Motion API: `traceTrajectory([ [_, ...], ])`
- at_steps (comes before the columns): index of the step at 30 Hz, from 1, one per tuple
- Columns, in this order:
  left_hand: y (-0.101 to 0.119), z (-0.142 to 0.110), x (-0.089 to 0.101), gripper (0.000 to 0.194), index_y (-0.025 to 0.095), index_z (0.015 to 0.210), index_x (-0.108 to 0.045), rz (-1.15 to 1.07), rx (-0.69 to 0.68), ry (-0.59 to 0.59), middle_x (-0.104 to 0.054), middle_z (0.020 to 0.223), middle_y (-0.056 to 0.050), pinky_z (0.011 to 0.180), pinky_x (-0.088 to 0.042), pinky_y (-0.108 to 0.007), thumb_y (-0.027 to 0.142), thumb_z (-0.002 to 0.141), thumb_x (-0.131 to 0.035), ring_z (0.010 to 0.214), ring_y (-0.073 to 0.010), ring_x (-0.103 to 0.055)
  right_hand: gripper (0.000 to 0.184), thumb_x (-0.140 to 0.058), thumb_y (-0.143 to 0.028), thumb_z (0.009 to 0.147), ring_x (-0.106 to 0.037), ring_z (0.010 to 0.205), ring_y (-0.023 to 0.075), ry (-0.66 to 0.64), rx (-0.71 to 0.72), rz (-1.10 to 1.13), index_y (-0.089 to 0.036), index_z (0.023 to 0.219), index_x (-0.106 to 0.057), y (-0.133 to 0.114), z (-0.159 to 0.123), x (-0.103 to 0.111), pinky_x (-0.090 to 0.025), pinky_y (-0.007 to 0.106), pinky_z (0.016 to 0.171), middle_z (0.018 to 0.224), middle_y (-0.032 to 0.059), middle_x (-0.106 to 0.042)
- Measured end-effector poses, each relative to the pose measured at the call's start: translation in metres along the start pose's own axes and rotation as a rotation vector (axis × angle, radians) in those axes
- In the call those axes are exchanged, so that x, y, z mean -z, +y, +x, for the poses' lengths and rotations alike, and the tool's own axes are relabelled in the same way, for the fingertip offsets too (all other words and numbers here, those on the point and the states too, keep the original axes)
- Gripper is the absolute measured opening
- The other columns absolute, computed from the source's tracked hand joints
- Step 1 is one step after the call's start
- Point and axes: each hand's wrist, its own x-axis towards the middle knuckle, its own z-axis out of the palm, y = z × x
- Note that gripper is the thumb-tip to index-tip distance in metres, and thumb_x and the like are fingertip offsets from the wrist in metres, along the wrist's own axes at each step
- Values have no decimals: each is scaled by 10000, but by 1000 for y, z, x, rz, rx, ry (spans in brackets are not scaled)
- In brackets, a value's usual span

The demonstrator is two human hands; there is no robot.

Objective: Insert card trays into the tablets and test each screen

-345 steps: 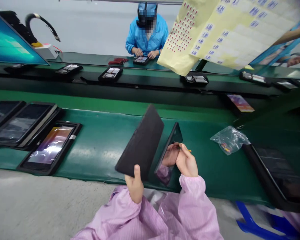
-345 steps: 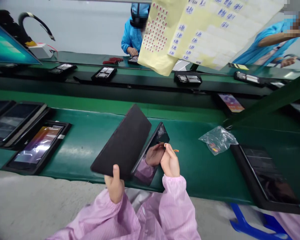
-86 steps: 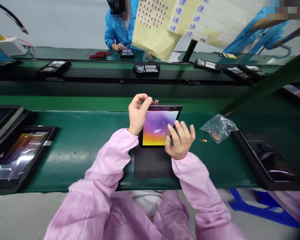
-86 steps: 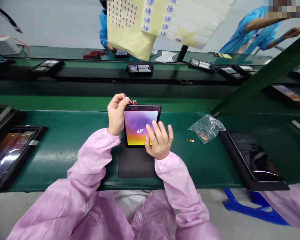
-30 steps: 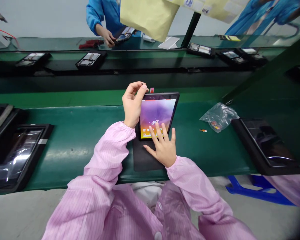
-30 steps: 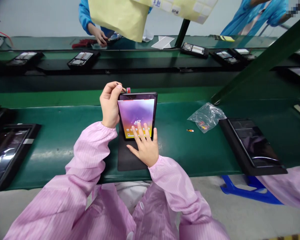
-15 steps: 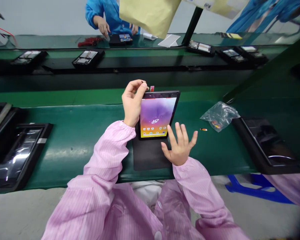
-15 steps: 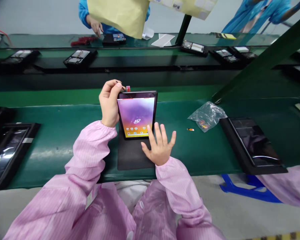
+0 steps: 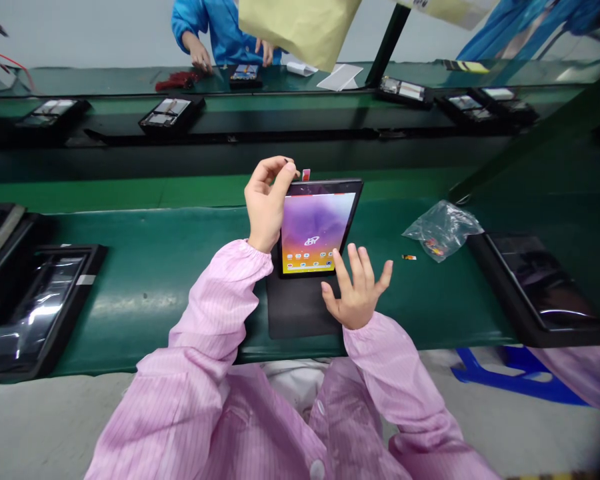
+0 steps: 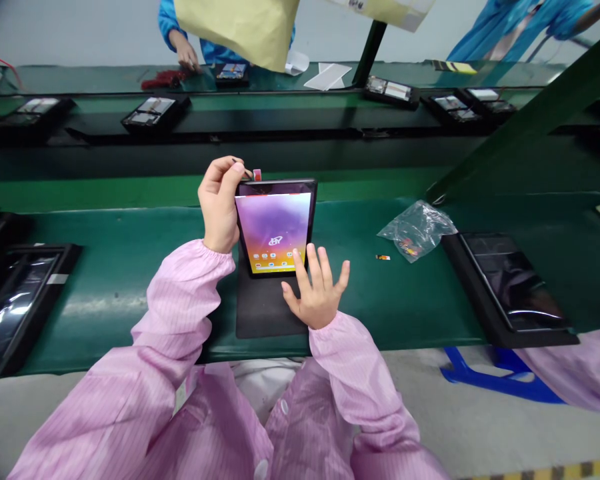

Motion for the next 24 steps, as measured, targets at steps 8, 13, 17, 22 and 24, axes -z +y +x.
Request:
traceTrajectory([
  [8, -1, 0, 0, 241, 242, 860, -639, 8, -15, -6, -630, 845, 9, 881, -526, -316, 456, 786, -722, 881, -141, -657, 566, -355, -440, 963, -552, 1242, 275, 6, -9, 16, -181, 1463, -416, -2, 0, -2, -170, 535, 1166, 1331, 142, -604],
  [13, 0, 0, 0, 270, 241, 855, -641, 7, -25, -5, -631, 835, 14, 867, -537, -313, 486, 775, -723, 865, -137, -664, 551, -376, -432, 960, -547, 1246, 277, 9, -6, 27, -174, 1440, -453, -2, -1, -3, -172, 536, 1167, 1313, 144, -615],
  [17, 2, 0, -1, 242, 239, 852, -635, 3, 6, -1, -629, 841, 11, 882, -534, -324, 455, 786, -723, 890, -143, -665, 563, -387, -421, 952, -543, 1245, 282, 16, -5, 42, -162, 1450, -441, -2, -1, -3, -168, 533, 1169, 1314, 149, -613],
  [22, 2, 0, -1, 201, 239, 851, -628, -12, 28, 6, -625, 853, 9, 891, -526, -330, 411, 802, -718, 925, -152, -660, 555, -344, -436, 963, -559, 1236, 280, 8, -7, 0, -184, 1447, -441, -4, 0, -4, -186, 542, 1163, 1314, 137, -617],
  [24, 2, 0, -2, 198, 238, 846, -624, -16, 34, 9, -626, 853, 9, 886, -527, -326, 405, 802, -719, 911, -147, -659, 547, -351, -430, 965, -548, 1247, 272, 18, 2, 8, -183, 1443, -449, -5, 0, -4, -181, 532, 1168, 1317, 140, -614],
])
